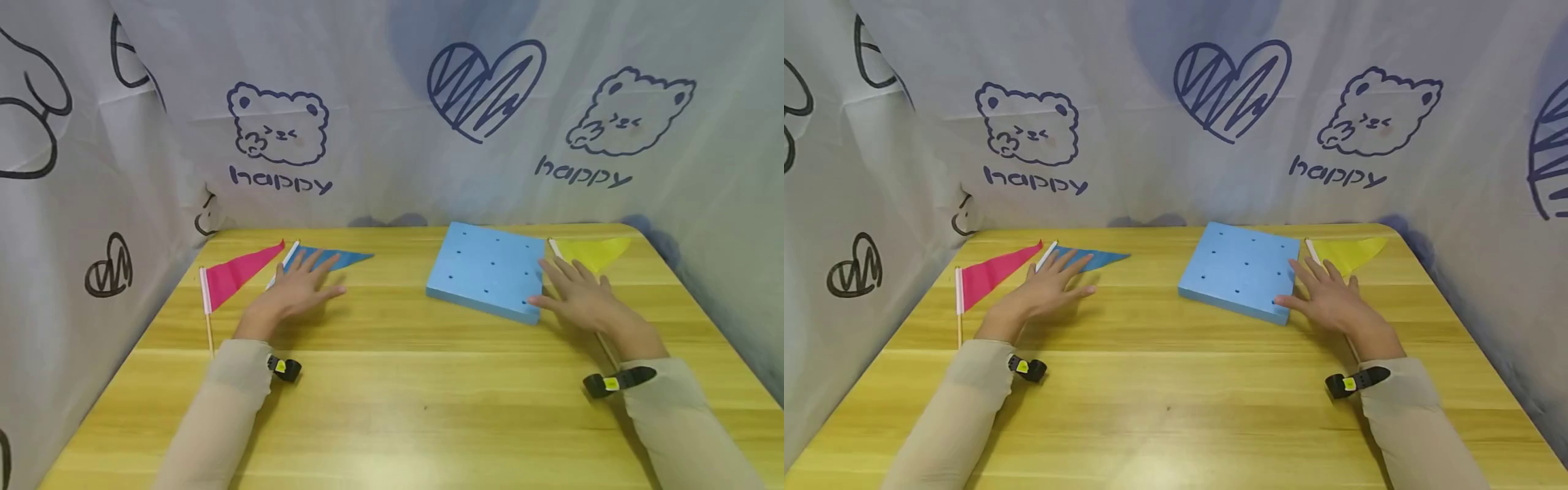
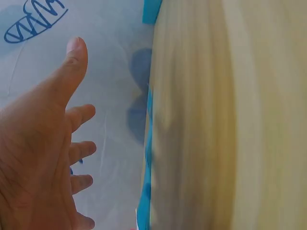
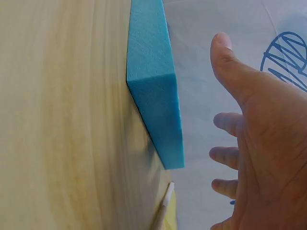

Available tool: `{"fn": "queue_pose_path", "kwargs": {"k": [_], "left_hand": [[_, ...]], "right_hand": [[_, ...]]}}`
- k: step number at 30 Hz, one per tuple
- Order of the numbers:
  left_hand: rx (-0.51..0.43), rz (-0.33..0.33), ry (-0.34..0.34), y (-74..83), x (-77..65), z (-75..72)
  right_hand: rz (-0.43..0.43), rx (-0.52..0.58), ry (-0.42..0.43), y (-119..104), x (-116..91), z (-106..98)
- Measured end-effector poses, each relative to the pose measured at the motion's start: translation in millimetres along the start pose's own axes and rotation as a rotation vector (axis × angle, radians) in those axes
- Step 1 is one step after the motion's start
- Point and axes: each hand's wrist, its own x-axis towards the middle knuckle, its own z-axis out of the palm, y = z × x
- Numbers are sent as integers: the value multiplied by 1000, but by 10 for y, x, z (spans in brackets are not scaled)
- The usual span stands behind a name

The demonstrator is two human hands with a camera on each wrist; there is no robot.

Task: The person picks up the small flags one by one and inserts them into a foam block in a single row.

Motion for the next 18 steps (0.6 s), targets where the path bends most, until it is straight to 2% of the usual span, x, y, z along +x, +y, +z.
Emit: {"fn": "queue_pose_path", "kwargs": {"k": [9, 14, 18], "left_hand": [[-37, 69, 0, 286, 169, 80], [-50, 115, -2, 413, 317, 149], [-58, 151, -15, 505, 456, 171]], "right_hand": [[-80, 35, 31, -94, 67, 62], [-139, 58, 59, -113, 112, 122], [-149, 82, 61, -123, 150, 160]]}}
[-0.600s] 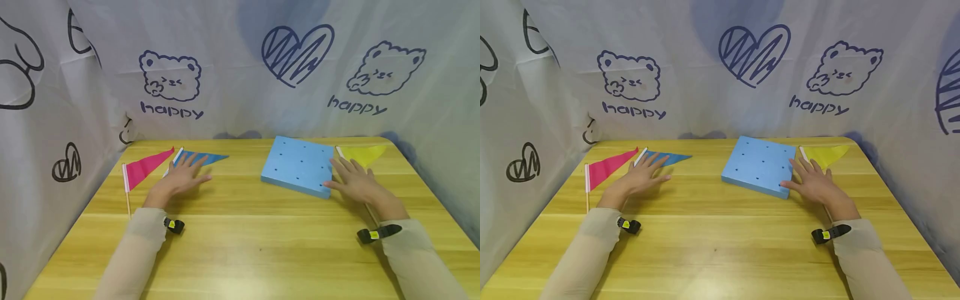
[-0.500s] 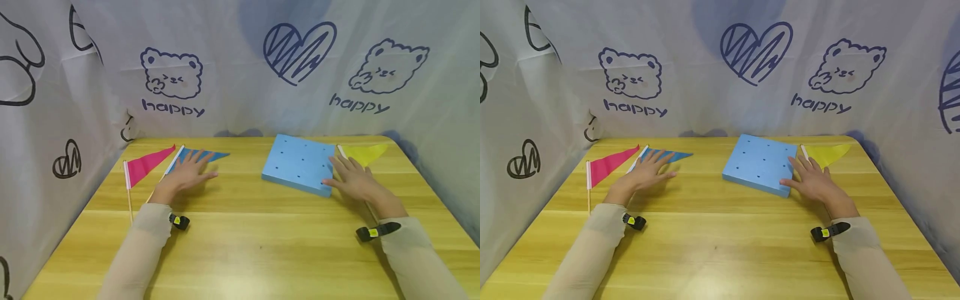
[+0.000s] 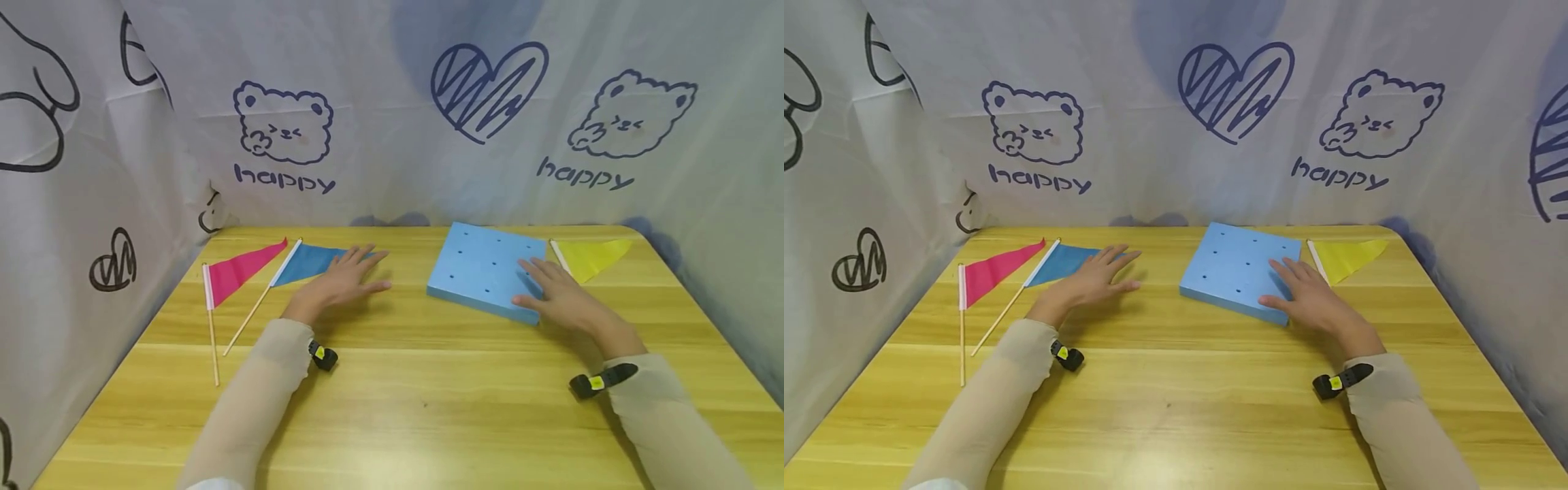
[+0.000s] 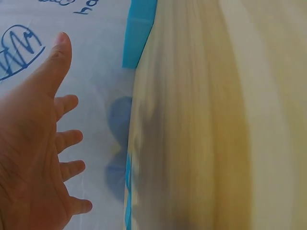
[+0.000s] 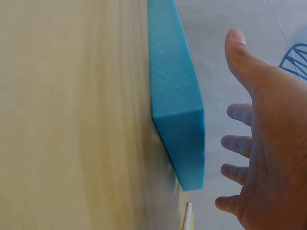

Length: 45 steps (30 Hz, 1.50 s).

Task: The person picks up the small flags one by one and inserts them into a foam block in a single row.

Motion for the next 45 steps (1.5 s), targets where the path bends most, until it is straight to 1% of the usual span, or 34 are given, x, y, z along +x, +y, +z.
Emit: {"fn": "queue_pose_path", "kwargs": {"k": [3, 6, 10, 13, 18, 21, 24, 26, 31, 34, 37, 42, 45], "left_hand": [[5, 29, -5, 70, 116, 5], [1, 72, 5, 158, 241, 6], [-18, 121, -22, 285, 401, 31], [-25, 133, -50, 361, 493, 72], [-45, 146, -51, 456, 629, 132], [-59, 161, -68, 515, 706, 167], [-48, 174, -89, 571, 771, 205], [-25, 180, -91, 612, 822, 232], [15, 208, -99, 735, 975, 275], [17, 209, -129, 794, 1020, 288], [24, 200, -162, 822, 1033, 307], [45, 198, -215, 849, 1038, 328], [55, 212, -235, 879, 1047, 322]], "right_hand": [[0, 8, -10, -11, 19, 24], [3, 8, -20, -32, 35, 35], [16, 4, -27, -49, 49, 44], [34, 4, -38, -57, 57, 53], [49, -3, -45, -76, 73, 53], [43, -13, -50, -80, 68, 52], [47, -16, -63, -93, 53, 60], [46, -22, -68, -93, 41, 62], [43, -37, -55, -44, -3, 15], [44, -34, -58, -34, -17, -17], [34, -23, -66, -38, 2, -26], [22, -12, -83, -32, 78, 13], [28, -23, -107, -29, 106, 42]]}}
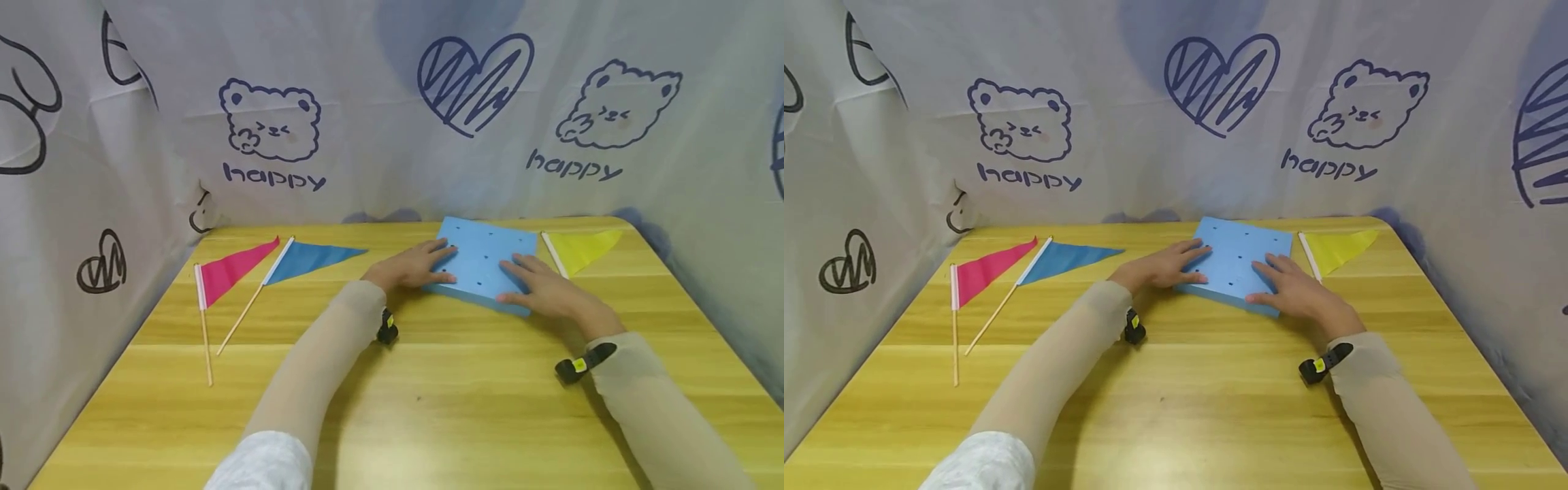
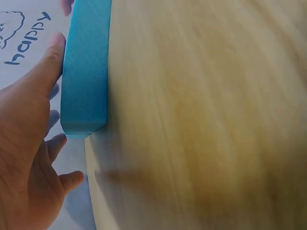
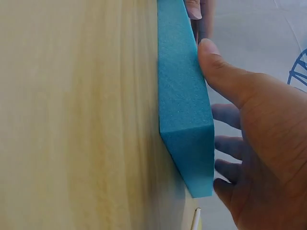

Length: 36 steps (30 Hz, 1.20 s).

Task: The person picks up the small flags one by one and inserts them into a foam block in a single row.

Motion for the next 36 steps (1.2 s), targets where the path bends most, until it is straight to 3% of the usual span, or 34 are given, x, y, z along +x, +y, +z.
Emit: {"fn": "queue_pose_path", "kwargs": {"k": [9, 16, 25, 36], "left_hand": [[-26, 34, -46, 13, -14, 65], [7, 19, -39, 62, -75, 70], [23, -17, -64, 75, -252, -1], [20, -21, -50, 103, -523, 60]], "right_hand": [[10, 7, -50, -49, -2, 34], [-44, -20, -16, -89, 12, -10], [-118, -37, -28, -179, 2, -34], [-140, -40, -34, -331, -87, 21]]}}
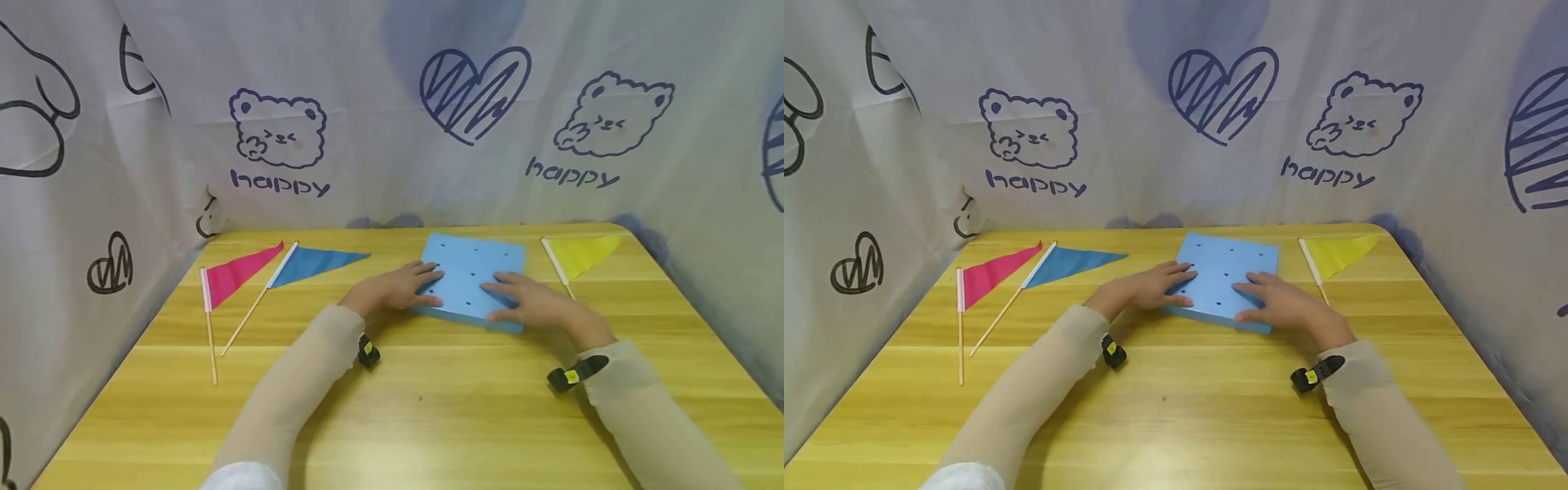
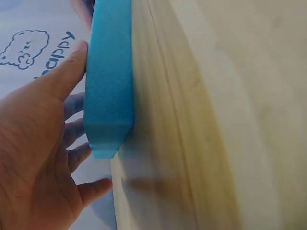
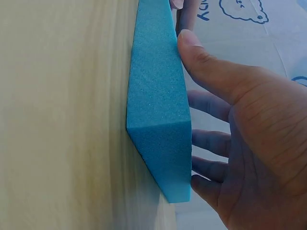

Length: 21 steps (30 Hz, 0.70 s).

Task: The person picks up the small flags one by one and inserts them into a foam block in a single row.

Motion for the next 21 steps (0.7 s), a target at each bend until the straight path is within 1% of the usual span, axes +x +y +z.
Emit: {"fn": "queue_pose_path", "kwargs": {"k": [4, 6, 9, 12, 15, 18, 20, 21], "left_hand": [[-8, 1, -1, -31, -94, 41], [-7, 7, 6, -26, -136, 42], [-7, 9, 14, -63, -204, 65], [-3, 8, 8, -94, -281, 58], [14, -2, -3, -37, -345, 90], [37, -30, -5, 0, -373, 35], [33, -41, -25, 20, -381, 31], [29, -40, -41, 29, -381, 55]], "right_hand": [[-16, -18, -9, -52, 11, 41], [-26, -31, 1, -73, -2, 49], [-42, -38, 8, -103, 14, 72], [-55, -28, -2, -133, 38, 74], [-67, -17, -11, -152, -26, 122], [-78, -4, -4, -163, -6, 114], [-76, 1, -12, -158, -1, 127], [-73, 4, -24, -156, -12, 147]]}}
